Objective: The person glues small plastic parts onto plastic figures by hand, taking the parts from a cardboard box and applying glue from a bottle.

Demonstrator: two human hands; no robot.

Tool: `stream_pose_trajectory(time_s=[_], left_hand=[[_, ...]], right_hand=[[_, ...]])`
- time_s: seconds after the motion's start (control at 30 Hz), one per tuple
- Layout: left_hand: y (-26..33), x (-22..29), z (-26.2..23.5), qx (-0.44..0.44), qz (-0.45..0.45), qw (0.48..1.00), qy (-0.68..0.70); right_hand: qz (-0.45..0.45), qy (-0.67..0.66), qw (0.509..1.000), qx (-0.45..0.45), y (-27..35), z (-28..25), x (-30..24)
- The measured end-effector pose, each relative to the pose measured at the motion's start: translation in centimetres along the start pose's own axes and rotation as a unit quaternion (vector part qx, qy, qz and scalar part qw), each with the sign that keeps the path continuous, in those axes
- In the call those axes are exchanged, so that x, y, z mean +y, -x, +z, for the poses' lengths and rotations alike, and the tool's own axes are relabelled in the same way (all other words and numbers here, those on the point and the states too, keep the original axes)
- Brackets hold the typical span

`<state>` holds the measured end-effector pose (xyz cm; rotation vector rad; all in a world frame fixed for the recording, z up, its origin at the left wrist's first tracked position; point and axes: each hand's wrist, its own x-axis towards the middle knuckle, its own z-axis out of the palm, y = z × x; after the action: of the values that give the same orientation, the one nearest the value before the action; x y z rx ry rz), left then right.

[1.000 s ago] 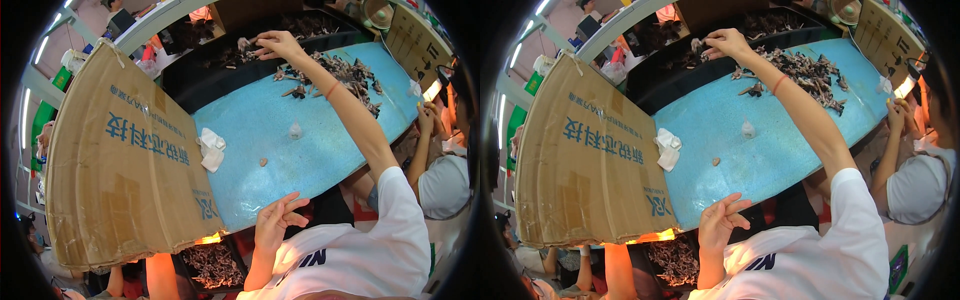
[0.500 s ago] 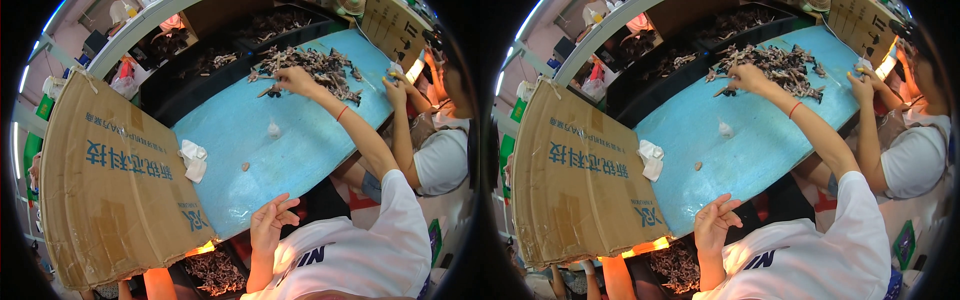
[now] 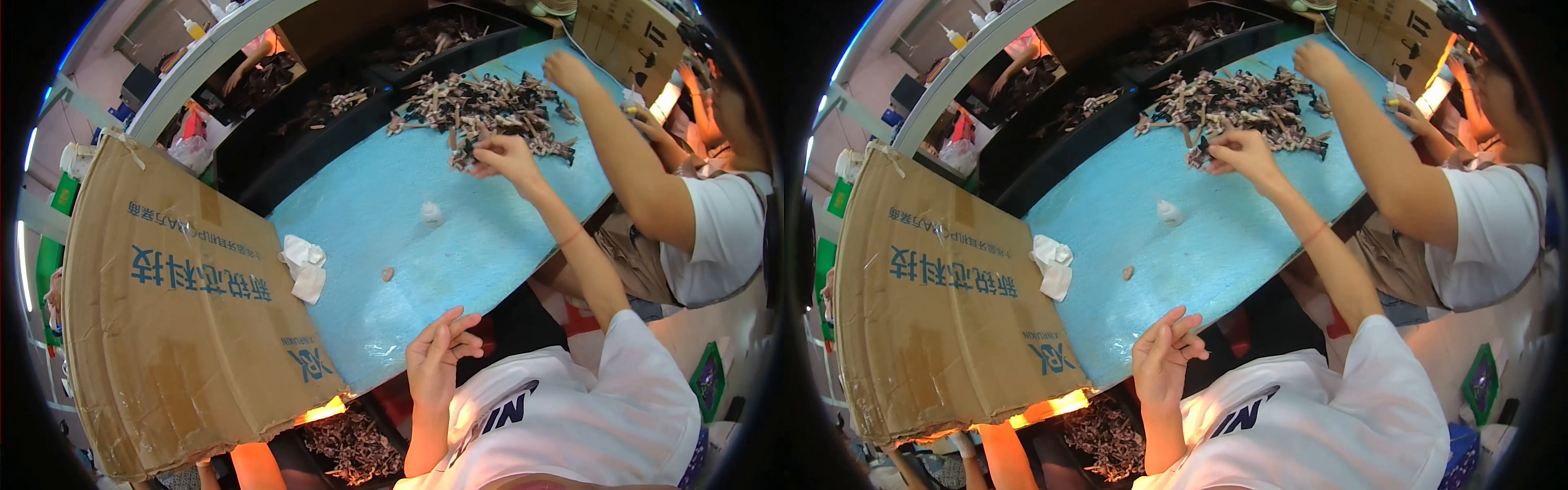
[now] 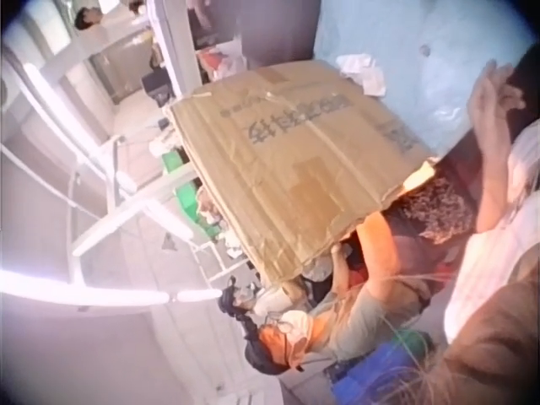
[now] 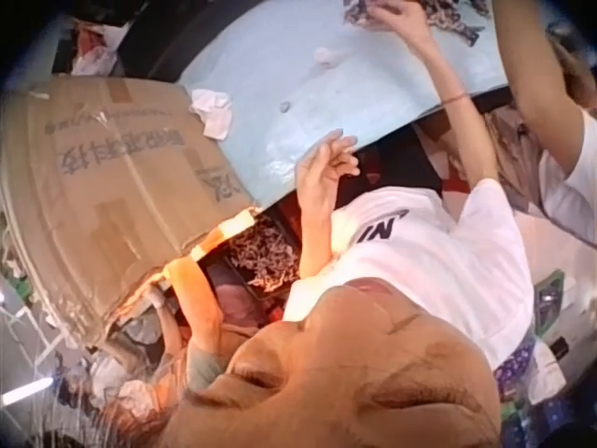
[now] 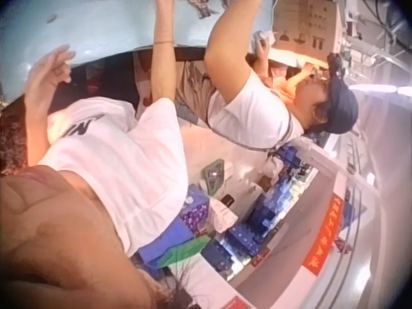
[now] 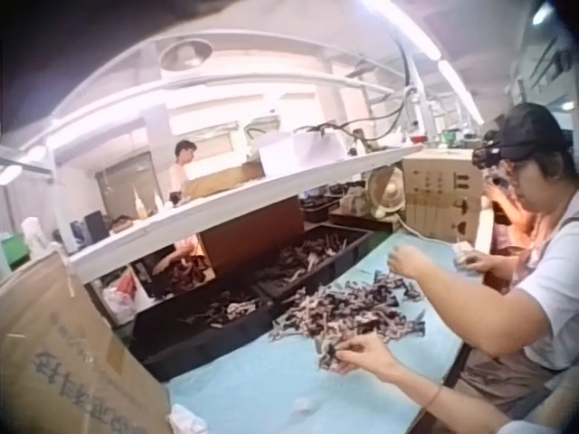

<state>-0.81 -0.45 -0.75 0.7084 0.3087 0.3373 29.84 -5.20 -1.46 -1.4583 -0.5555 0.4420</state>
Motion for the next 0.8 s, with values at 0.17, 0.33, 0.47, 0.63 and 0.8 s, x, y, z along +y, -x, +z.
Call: stream_pose_trajectory(time_s=[0.17, 0.33, 0.47, 0.63, 0.8], left_hand=[[-2.5, -1.4, 1.9, 0.084, 0.091, 0.978, -0.168], [-4.2, -3.0, 2.5, 0.061, 0.175, 0.969, -0.163], [-3.1, -2.8, 2.0, 0.103, 0.178, 0.974, -0.097], [-1.4, -1.4, 0.0, 0.105, 0.219, 0.97, -0.013], [0.4, -0.3, -1.1, 0.143, 0.209, 0.965, -0.073]], right_hand=[[0.074, -0.202, 0.977, -0.009, 8.5, 0.9, -0.2], [0.108, -0.31, 0.943, -0.05, 15.3, 4.9, -1.4], [0.131, -0.309, 0.937, -0.093, 17.4, 6.9, -1.6], [0.013, -0.043, 0.992, -0.117, 14.8, 5.9, -1.5], [-0.072, 0.079, 0.993, -0.041, 6.6, 5.0, 1.9]])
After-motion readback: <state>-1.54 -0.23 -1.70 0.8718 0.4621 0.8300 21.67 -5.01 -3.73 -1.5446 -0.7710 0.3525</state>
